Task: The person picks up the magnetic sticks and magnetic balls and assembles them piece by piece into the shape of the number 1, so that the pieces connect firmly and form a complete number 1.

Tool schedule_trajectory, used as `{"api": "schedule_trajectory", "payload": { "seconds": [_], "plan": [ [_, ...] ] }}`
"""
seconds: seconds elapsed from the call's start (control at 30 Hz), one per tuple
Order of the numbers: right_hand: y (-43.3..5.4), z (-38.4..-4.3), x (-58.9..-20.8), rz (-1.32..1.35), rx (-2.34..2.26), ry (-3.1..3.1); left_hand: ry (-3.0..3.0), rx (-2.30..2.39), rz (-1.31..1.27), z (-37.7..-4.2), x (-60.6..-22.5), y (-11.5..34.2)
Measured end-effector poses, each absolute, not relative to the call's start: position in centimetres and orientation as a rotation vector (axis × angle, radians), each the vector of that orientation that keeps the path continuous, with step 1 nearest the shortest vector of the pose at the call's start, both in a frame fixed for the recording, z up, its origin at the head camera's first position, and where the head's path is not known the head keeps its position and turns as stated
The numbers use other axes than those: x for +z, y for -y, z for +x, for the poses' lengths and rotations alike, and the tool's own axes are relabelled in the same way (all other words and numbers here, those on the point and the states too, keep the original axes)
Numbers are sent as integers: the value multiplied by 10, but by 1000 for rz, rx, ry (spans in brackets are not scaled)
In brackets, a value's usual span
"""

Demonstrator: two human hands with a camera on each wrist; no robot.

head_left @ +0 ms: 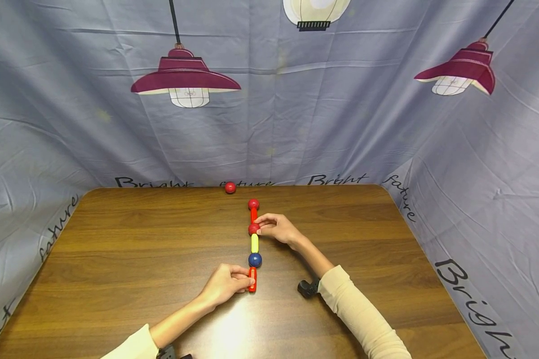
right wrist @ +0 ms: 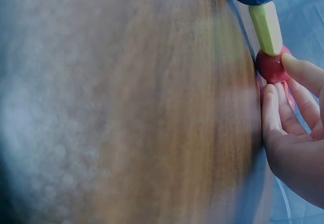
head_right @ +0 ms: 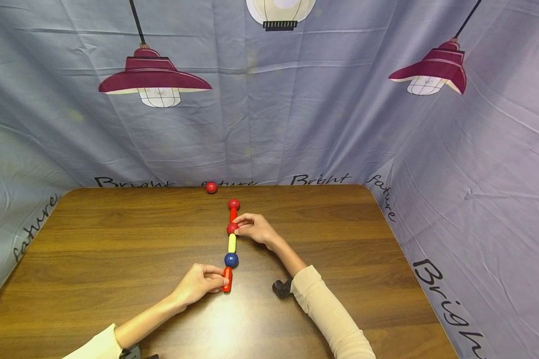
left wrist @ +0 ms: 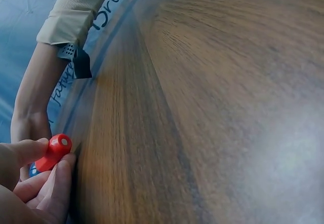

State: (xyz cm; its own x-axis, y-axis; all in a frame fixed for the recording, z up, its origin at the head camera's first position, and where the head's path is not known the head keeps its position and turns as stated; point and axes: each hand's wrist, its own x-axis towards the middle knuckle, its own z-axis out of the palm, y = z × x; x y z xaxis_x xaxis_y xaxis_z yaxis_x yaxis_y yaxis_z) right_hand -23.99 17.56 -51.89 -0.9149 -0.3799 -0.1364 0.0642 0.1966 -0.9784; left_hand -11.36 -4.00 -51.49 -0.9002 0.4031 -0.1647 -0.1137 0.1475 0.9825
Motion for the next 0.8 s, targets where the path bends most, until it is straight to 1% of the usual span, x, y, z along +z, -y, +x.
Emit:
{"api": "schedule_trajectory", "payload": {
  "seconds": [0.8],
  "plan": [
    [-175, -241, -519, -301, -1775, -2124, -2103, 1771, 192, -116, -514, 31]
  ]
}}
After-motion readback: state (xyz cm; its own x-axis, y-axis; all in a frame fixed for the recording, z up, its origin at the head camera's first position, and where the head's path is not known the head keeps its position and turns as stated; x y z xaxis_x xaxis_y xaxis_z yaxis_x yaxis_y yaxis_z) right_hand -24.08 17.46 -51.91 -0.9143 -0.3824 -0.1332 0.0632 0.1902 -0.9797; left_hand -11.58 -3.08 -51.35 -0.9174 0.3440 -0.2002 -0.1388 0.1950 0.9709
